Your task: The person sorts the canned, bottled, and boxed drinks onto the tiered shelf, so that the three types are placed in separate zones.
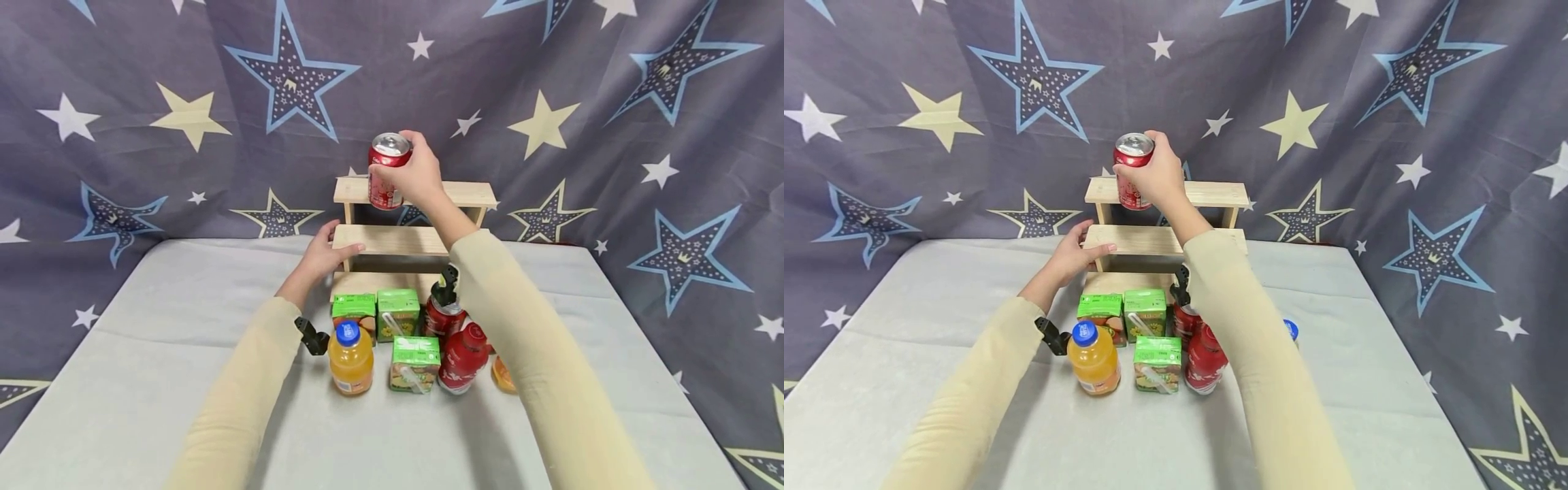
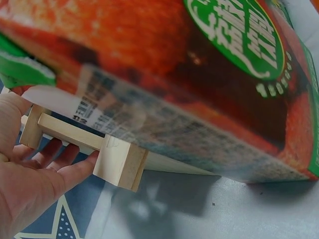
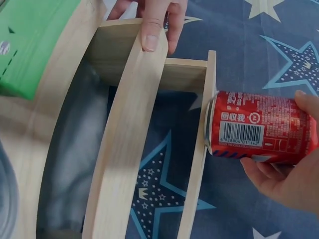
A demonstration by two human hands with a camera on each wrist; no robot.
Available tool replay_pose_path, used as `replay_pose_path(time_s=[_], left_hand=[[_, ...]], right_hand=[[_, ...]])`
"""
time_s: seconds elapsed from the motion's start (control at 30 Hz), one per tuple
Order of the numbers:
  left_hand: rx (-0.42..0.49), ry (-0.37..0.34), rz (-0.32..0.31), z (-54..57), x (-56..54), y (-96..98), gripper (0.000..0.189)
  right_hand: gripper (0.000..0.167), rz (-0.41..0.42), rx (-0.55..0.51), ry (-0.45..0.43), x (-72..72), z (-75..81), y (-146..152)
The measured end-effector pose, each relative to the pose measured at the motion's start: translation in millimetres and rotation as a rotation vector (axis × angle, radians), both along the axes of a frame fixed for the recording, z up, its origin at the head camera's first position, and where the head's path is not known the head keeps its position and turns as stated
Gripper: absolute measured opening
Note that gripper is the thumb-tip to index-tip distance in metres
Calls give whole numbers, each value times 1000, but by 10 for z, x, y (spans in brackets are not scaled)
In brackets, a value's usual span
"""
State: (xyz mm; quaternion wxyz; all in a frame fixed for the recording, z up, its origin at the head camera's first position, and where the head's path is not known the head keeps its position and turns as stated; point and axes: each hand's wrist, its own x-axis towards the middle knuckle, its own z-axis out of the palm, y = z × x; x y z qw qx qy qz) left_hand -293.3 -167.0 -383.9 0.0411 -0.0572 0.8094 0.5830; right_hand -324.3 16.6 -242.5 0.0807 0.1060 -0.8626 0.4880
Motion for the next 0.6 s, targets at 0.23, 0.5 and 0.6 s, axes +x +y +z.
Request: replay_pose_path(time_s=[0.23, 0.5, 0.6], left_hand=[[8, 15, 0, -10, -9, 9, 92], [11, 15, 2, -7, -6, -11, 91], [1, 15, -4, -25, -11, -15, 92]], right_hand=[[79, -33, -28, 21, -42, -28, -48], [80, -52, -60, 26, -136, -60, -154], [79, -87, -93, 11, -161, -82, -179]])
